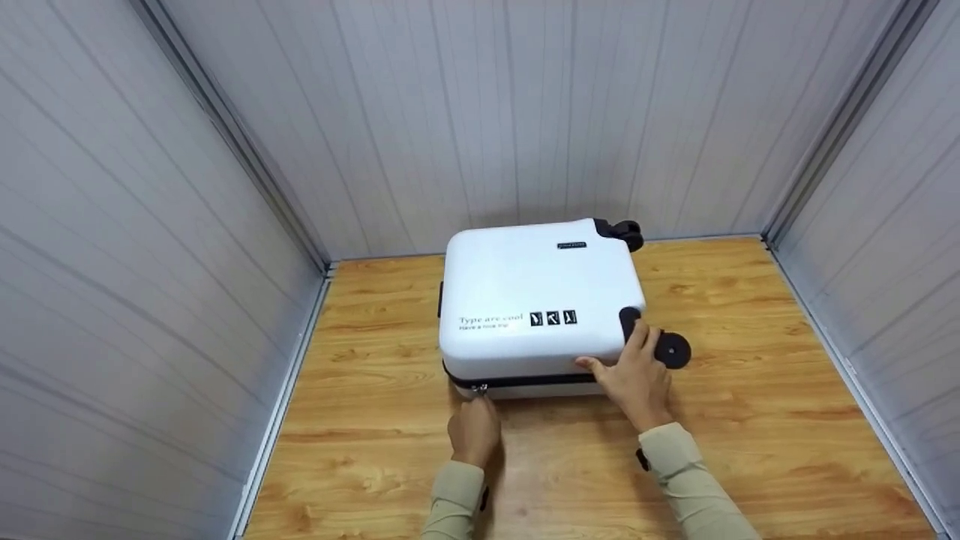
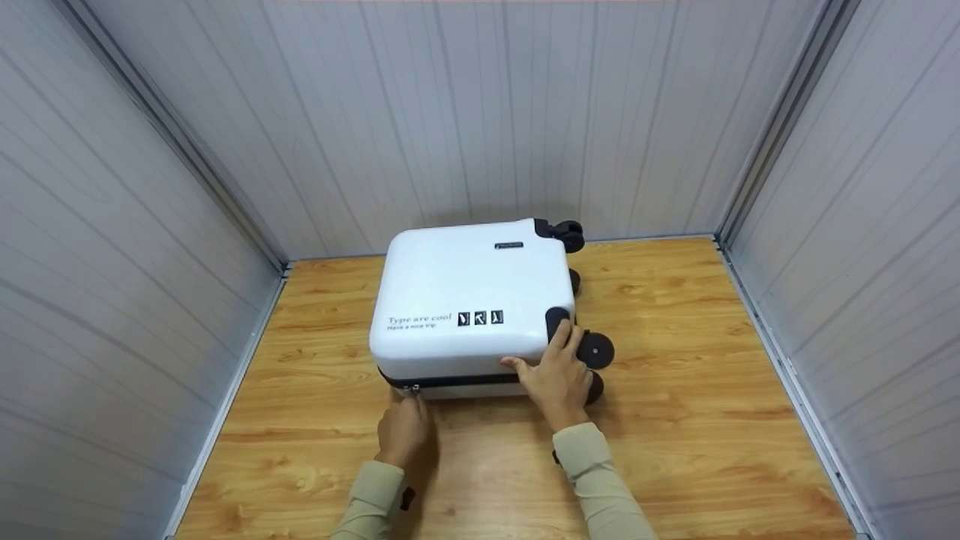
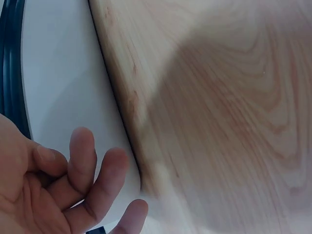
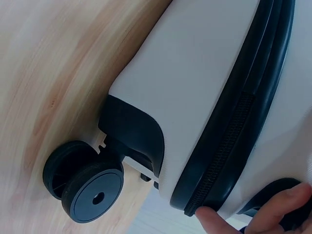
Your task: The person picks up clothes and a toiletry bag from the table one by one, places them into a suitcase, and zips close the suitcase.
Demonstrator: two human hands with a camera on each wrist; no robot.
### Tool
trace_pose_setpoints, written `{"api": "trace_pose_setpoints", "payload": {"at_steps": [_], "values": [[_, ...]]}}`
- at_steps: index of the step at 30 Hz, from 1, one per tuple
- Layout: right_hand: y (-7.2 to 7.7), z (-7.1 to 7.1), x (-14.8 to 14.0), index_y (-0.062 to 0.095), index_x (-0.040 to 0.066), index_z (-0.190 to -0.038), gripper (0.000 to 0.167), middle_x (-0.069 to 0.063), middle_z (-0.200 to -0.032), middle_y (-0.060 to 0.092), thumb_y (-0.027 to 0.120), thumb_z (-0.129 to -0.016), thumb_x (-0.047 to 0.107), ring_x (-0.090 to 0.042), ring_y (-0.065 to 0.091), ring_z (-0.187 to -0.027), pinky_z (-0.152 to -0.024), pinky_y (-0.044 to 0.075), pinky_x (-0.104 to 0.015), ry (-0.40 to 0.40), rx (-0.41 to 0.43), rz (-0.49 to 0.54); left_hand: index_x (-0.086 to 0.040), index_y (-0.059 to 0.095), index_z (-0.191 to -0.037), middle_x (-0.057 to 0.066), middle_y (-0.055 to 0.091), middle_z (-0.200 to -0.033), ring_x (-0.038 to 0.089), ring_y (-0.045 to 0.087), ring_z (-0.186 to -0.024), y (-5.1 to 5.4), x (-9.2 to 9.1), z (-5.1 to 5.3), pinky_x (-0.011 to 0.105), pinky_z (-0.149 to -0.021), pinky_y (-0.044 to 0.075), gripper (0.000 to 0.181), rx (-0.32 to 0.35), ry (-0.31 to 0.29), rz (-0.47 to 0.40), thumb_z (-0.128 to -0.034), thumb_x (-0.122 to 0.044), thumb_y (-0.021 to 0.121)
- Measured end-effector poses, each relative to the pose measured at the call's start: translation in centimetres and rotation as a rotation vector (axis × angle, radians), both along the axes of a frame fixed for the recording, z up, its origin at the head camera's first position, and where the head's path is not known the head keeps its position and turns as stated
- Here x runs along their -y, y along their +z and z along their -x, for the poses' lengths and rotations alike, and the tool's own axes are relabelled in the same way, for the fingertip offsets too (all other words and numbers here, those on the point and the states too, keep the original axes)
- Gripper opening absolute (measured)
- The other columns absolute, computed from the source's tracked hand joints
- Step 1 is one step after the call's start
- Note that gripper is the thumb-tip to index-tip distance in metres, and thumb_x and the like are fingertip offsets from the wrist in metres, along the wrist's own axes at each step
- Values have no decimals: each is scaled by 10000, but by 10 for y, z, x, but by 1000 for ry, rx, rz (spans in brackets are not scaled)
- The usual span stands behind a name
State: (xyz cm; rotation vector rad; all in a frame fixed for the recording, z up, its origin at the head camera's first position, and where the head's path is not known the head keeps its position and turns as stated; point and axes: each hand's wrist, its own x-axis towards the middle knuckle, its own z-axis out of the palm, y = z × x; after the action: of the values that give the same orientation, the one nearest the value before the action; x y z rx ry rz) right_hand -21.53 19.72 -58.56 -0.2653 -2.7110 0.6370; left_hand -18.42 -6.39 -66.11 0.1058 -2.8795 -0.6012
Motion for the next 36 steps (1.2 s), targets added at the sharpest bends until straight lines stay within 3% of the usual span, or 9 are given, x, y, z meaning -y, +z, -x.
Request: {"api": "trace_pose_setpoints", "payload": {"at_steps": [5, 12, 19, 25, 28, 30, 32, 34, 36], "values": [[-1, 5, 1, 268, 4, -1496, 1254, -267, -1352, 391, 709, -678, 845, -209, 408, -441, -391, 309, -288, 23, 30, 18, -107, 527, -591, 113, 598, -514, 300, 618, -456, -4, 1, 5, 451, -418, 479, 431, -35, 27, -3, -1019, -149, 545], [-4, 6, -4, 263, 13, -1499, 1246, -260, -1365, 392, 732, -679, 825, -219, 429, -460, -402, 321, -294, 7, 45, 28, -102, 560, -615, 128, 653, -589, 320, 661, -523, -7, -3, 10, 458, -454, 499, 416, 44, 29, -39, -1025, -162, 518], [-1, 12, 0, 252, 29, -1505, 1239, -262, -1394, 381, 712, -688, 838, -214, 432, -482, -413, 331, -294, 9, 45, 50, -113, 538, -615, 115, 637, -575, 323, 649, -518, -4, 1, 20, 474, -465, 491, 414, 48, 39, -42, -1025, -160, 508], [0, 11, 3, 249, 24, -1508, 1245, -256, -1393, 381, 711, -689, 840, -209, 430, -480, -416, 326, -289, 17, 63, 50, -119, 525, -597, 111, 626, -563, 329, 646, -516, -5, 6, 16, 478, -460, 488, 415, 46, 29, -36, -1011, -146, 523], [0, 8, 3, 223, 23, -1528, 1262, -264, -1422, 360, 701, -697, 843, -206, 433, -483, -418, 330, -287, 25, 89, 56, -98, 565, -603, 133, 654, -606, 344, 667, -559, 2, 8, 11, 494, -486, 506, 453, 108, 1, -50, -1040, -200, 502], [4, 4, -2, 166, 33, -1568, 1251, -285, -1494, 313, 699, -742, 808, -228, 465, -511, -439, 355, -310, 54, 136, 74, -85, 609, -629, 135, 673, -657, 318, 664, -589, 17, 11, 8, 471, -514, 502, 496, 212, -96, -88, -1062, -297, 494], [12, -1, -9, 98, 36, -1605, 1223, -314, -1563, 240, 686, -807, 754, -289, 537, -576, -484, 427, -379, 111, 201, 113, -76, 665, -706, 146, 696, -700, 281, 656, -590, 37, 16, 6, 421, -533, 498, 508, 335, -246, -166, -1069, -387, 492], [27, -6, -19, 49, 32, -1629, 1173, -328, -1621, 170, 649, -876, 702, -419, 648, -811, -675, 543, -500, 181, 281, 183, -74, 693, -808, 136, 718, -751, 223, 640, -602, 63, 22, 6, 357, -559, 489, 480, 438, -409, -274, -1062, -434, 504], [47, -10, -30, 66, 27, -1640, 1097, -324, -1639, 185, 607, -929, 664, -448, 681, -958, -846, 544, -575, 244, 351, 253, -90, 697, -901, 111, 731, -779, 167, 631, -605, 90, 30, 9, 308, -573, 492, 416, 478, -531, -362, -1062, -427, 513]]}}
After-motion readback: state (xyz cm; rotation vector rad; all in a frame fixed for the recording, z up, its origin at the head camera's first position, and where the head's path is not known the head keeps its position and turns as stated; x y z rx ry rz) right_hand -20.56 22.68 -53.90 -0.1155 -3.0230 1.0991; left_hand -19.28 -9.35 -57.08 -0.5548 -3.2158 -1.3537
